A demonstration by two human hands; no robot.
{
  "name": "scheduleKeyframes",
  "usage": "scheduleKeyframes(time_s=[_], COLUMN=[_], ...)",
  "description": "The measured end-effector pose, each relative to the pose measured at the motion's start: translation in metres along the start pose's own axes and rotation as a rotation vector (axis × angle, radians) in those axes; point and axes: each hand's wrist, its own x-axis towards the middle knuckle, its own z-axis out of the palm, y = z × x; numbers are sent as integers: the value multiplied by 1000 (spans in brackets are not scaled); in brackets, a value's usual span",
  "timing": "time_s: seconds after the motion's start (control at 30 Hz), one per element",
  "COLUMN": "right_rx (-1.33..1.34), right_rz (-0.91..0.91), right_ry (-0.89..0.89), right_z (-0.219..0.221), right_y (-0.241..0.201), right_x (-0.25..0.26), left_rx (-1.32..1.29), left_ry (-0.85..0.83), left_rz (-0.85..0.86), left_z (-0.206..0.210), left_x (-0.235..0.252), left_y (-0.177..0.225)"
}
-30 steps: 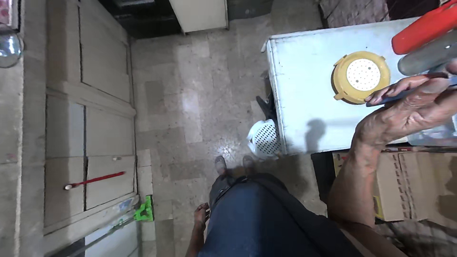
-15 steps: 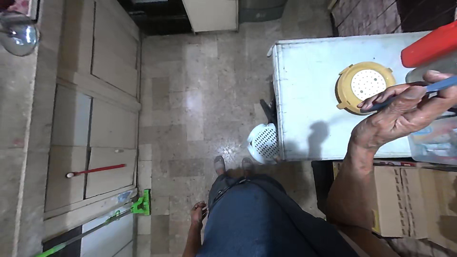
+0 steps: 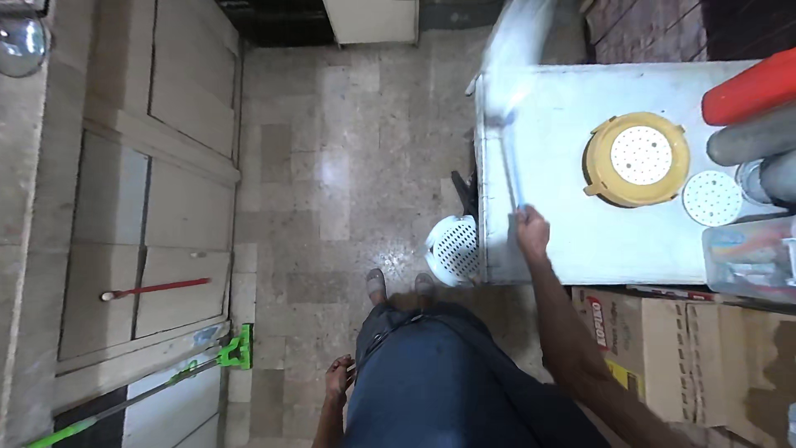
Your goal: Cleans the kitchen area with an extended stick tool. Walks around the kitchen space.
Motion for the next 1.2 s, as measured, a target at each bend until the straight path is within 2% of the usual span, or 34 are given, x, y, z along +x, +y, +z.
scheduleKeyframes(time_s=[0.07,0.13,0.2,0.3,0.47,0.57,0.67,0.73,0.87,1.0,1.03,1.13,1.2], right_rx=[-43,42,200,411,681,791,902,891,775,666,576,321,289], right_rz=[-46,-162,-285,-380,-361,-288,-167,-44,162,250,243,146,46], right_ry=[24,125,266,376,333,194,-50,-117,-66,-12,-81,-471,-599], right_z=[13,-15,-51,-87,-105,-106,-88,-63,-1,56,69,94,113], right_y=[5,-1,-26,-34,-24,-14,2,16,31,19,8,-34,-57], right_x=[13,-7,-3,-6,-16,-20,-22,-20,-6,11,10,-10,-25], left_rx=[1,24,30,44,50,33,19,32,59,54,59,74,69], left_ry=[-6,0,-3,-18,-31,-27,-5,-1,15,13,12,22,17], left_rz=[12,-15,-14,-9,51,78,62,29,-20,-33,-34,-36,-17], left_z=[5,-1,3,7,16,16,10,6,-4,-18,-23,-41,-49], left_x=[-4,-12,-4,3,14,24,20,13,5,15,20,40,52], left_y=[9,-4,5,9,32,31,29,28,29,40,44,60,81])
